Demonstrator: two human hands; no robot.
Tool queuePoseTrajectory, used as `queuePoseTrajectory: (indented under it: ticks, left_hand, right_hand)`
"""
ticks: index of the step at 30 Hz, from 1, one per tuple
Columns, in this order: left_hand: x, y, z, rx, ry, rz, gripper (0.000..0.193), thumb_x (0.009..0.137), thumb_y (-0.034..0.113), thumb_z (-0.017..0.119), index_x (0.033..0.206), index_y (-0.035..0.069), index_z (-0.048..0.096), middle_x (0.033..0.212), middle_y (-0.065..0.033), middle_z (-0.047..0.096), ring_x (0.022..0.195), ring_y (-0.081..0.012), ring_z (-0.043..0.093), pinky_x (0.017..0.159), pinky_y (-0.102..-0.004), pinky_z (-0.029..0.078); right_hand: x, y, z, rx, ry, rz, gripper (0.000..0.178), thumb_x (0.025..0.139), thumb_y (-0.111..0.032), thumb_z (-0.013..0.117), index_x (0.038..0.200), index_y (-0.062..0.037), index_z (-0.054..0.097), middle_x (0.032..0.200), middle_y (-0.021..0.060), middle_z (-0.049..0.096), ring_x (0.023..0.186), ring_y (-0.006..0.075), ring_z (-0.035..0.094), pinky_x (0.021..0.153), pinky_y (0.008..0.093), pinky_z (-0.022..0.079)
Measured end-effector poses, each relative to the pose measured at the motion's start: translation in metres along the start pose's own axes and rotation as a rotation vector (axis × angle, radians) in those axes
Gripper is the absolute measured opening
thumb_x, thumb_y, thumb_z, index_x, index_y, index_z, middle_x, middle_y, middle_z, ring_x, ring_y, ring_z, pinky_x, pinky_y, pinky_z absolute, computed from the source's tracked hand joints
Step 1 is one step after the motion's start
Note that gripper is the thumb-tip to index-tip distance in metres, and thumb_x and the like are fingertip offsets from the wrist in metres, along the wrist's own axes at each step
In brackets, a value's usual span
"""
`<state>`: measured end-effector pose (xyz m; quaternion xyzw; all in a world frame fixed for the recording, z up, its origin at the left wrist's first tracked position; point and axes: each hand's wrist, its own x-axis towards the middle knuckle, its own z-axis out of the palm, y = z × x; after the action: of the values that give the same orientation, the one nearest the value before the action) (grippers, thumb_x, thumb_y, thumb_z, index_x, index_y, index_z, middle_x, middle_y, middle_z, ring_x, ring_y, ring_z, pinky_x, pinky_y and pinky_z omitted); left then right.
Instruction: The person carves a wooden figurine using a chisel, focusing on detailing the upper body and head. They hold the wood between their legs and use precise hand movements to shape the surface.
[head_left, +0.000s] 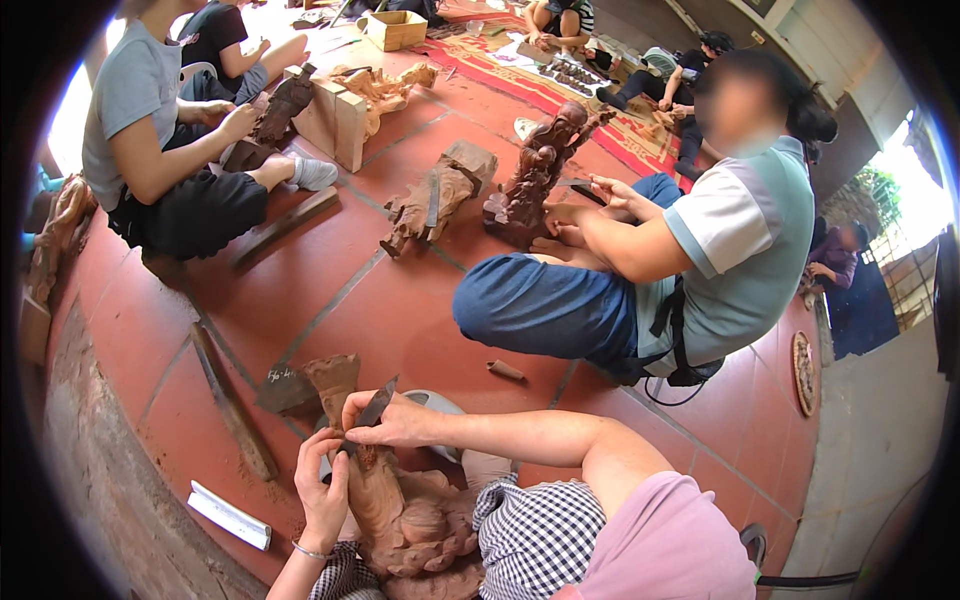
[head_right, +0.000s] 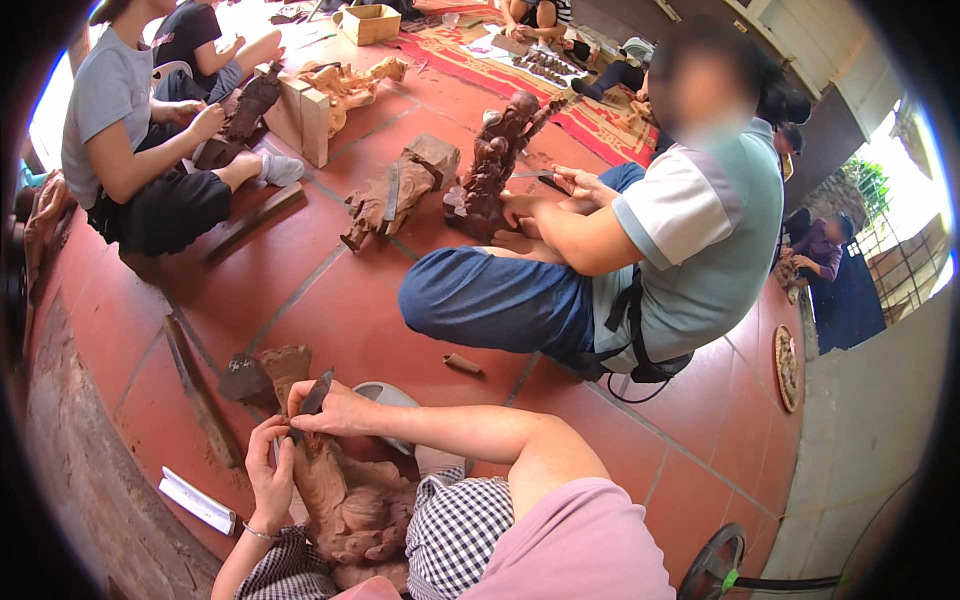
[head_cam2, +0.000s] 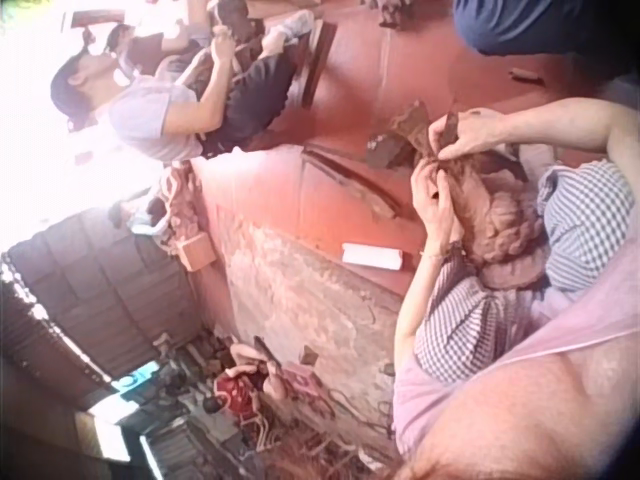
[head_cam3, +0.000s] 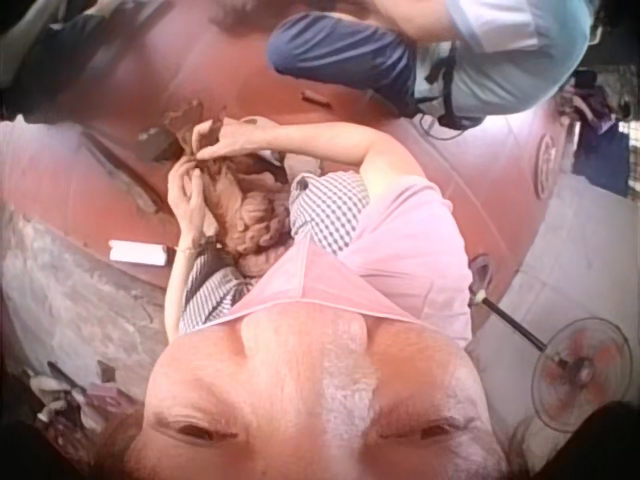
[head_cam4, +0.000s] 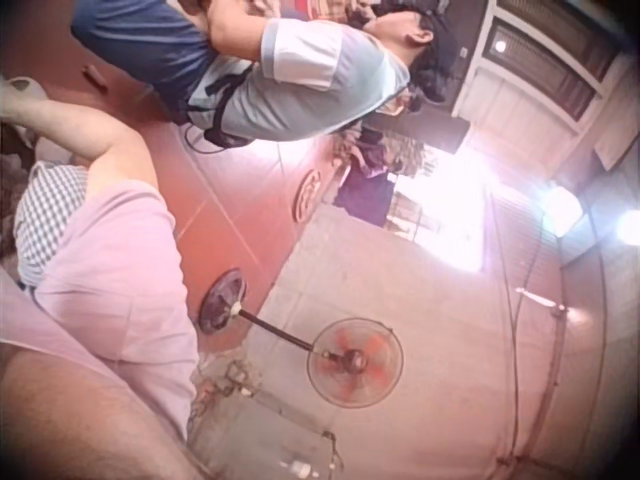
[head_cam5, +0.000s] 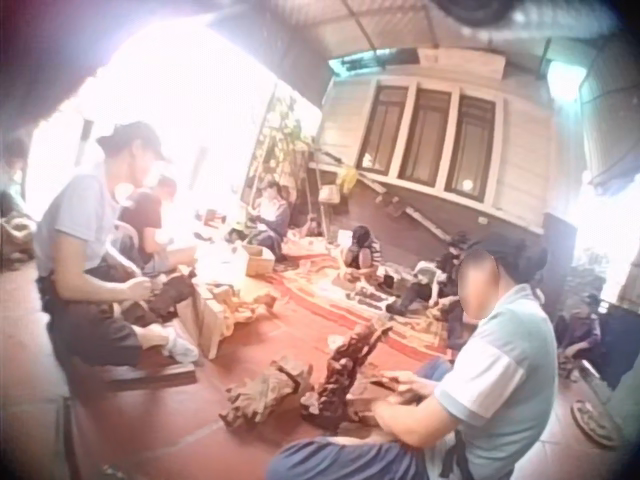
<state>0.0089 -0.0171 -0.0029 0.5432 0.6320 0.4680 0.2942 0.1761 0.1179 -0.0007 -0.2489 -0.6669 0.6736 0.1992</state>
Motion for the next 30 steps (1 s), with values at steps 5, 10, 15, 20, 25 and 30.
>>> queuePoseTrajectory:
  ticks: [5,10,15,20,25,30]
  left_hand:
    - [0.003,-0.005,0.001,-0.035,0.004,-0.049,0.011,0.087,0.005,0.068,0.096,-0.001,0.064,0.111,-0.0160,0.067,0.113,-0.0308,0.062,0.098,-0.0395,0.046]
    - [0.004,-0.010,-0.005,-0.124,-0.033,-0.155,0.005,0.089,0.002,0.066,0.090,-0.002,0.063,0.116,-0.0139,0.063,0.109,-0.0236,0.060,0.098,-0.0340,0.045]
    - [0.001,-0.006,-0.008,-0.035,-0.080,-0.029,0.007,0.088,0.005,0.069,0.089,-0.001,0.065,0.119,-0.0155,0.064,0.115,-0.0274,0.060,0.101,-0.0361,0.045]
    - [-0.010,-0.003,-0.012,0.003,-0.079,0.024,0.008,0.087,0.005,0.070,0.087,-0.001,0.065,0.126,-0.0176,0.062,0.123,-0.0309,0.058,0.104,-0.0409,0.044]
    - [-0.009,-0.002,-0.011,0.065,-0.050,0.096,0.008,0.084,0.000,0.071,0.087,-0.002,0.065,0.119,-0.0181,0.065,0.118,-0.0314,0.061,0.100,-0.0404,0.047]
    - [0.017,0.007,-0.007,0.127,-0.060,0.020,0.010,0.081,-0.004,0.072,0.087,-0.003,0.064,0.100,-0.0179,0.068,0.099,-0.0286,0.068,0.088,-0.0367,0.052]
  right_hand:
    - [0.002,-0.008,-0.004,-0.098,-0.157,0.122,0.029,0.086,-0.027,0.074,0.100,-0.0027,0.066,0.092,0.0059,0.067,0.090,0.0161,0.064,0.080,0.0325,0.051]
    - [0.010,0.006,-0.003,-0.270,-0.167,0.091,0.032,0.083,-0.031,0.076,0.098,-0.0037,0.069,0.101,0.0110,0.068,0.096,0.0230,0.064,0.082,0.0356,0.050]
    - [0.007,0.022,-0.002,-0.200,-0.181,-0.040,0.031,0.077,-0.030,0.079,0.088,-0.0024,0.068,0.110,0.0115,0.064,0.098,0.0244,0.063,0.083,0.0368,0.050]
    - [0.008,0.015,-0.001,-0.186,-0.257,-0.034,0.030,0.072,-0.025,0.082,0.082,-0.0007,0.068,0.115,0.0111,0.062,0.099,0.0248,0.062,0.083,0.0371,0.050]
    - [0.013,0.002,-0.005,-0.172,-0.287,-0.040,0.023,0.076,-0.020,0.083,0.079,-0.0018,0.068,0.111,0.0113,0.066,0.095,0.0218,0.063,0.082,0.0358,0.050]
    - [0.017,0.008,-0.016,-0.022,-0.250,0.104,0.022,0.082,-0.018,0.079,0.093,-0.0010,0.071,0.104,0.0117,0.072,0.099,0.0210,0.065,0.088,0.0366,0.051]
